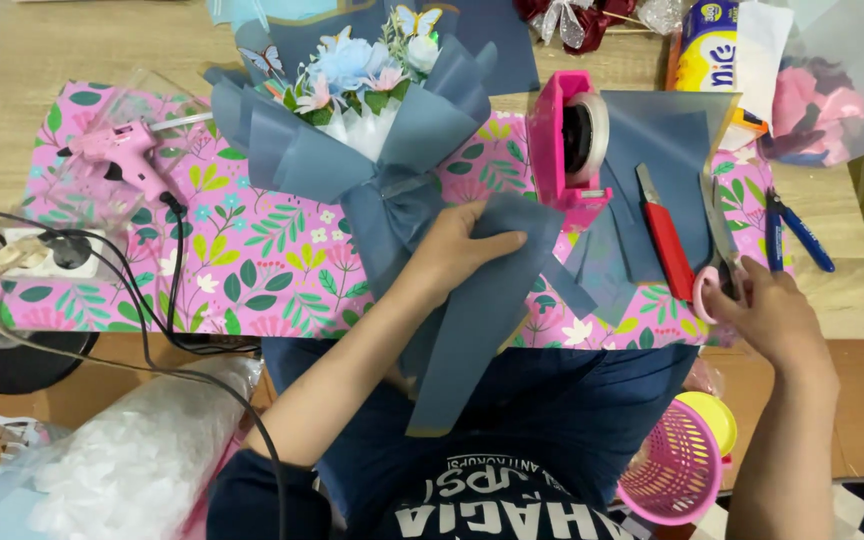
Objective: The person wraps a bouquet of artificial flowers with blue paper, folding and taping the paper around the stems. They use scissors to trim the paper and a tape dispenser to secure the wrapping.
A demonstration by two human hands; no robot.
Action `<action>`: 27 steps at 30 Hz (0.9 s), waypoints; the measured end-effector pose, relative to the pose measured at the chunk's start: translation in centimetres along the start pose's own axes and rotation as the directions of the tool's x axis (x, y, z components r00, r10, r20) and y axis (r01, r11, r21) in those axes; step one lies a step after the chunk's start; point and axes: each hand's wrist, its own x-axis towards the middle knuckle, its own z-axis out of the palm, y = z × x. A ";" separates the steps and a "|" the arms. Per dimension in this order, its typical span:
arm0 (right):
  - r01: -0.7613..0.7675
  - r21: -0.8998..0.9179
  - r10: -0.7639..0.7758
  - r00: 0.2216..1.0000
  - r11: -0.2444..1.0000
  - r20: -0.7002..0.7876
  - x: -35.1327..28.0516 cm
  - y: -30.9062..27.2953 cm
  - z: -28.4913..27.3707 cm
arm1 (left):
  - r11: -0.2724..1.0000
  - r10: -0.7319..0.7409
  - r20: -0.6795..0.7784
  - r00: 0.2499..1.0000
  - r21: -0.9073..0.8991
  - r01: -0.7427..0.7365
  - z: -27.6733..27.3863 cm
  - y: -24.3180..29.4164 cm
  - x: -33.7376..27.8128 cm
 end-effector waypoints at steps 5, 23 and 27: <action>-0.001 -0.059 -0.008 0.988 0.998 -0.156 1.5 2.8 2.9 | 0.996 -0.078 0.030 0.996 0.044 0.077 0.4 0.3 2.1; 0.140 0.987 -0.458 0.874 -0.079 -0.161 -7.2 -5.1 5.1 | 0.998 -0.015 0.220 0.975 0.068 0.000 0.3 -0.7 1.9; 0.387 0.916 -0.128 0.919 0.104 -0.373 -5.0 -12.2 6.2 | 0.988 0.089 0.205 0.975 0.103 -0.112 1.2 -2.6 1.1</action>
